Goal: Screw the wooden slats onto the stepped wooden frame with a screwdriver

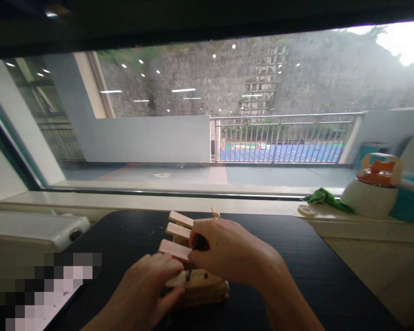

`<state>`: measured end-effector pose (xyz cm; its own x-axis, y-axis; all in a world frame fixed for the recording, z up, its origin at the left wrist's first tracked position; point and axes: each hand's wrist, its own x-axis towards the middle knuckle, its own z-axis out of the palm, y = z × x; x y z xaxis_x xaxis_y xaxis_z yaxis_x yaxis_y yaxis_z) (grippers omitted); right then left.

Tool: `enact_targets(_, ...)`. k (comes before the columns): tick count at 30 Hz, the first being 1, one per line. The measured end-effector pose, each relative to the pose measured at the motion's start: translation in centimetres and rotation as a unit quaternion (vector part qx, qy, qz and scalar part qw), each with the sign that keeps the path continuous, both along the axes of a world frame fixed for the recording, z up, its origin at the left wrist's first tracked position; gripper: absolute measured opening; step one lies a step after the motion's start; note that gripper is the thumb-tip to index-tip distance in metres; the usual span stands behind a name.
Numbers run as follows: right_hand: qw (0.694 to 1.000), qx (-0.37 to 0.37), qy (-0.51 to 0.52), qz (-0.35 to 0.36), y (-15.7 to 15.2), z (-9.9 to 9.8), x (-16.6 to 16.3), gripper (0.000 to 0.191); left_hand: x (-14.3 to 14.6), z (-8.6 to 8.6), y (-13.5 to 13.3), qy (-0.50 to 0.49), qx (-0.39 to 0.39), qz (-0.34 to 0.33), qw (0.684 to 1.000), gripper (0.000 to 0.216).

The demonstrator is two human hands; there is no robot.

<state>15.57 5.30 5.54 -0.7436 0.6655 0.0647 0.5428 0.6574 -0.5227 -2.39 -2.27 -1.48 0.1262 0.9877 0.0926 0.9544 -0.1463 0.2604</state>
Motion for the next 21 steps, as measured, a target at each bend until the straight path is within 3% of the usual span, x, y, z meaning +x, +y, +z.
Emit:
enact_targets(4, 1.000, -0.002, -0.008, -0.007, 0.20, -0.17, 0.47, 0.037, 0.00, 0.08, -0.01, -0.001, -0.001, 0.002, 1.000, 0.008)
enact_targets(12, 1.000, 0.010, -0.011, 0.006, 0.22, -0.12, 0.01, 0.010, -0.02, -0.20, -0.03, -0.006, 0.009, 0.003, 1.000, 0.007)
enact_targets(21, 0.999, 0.003, -0.019, -0.039, -0.16, 0.12, 0.09, 0.025, 0.02, 0.03, -0.06, -0.012, 0.004, 0.004, 1.000, 0.010)
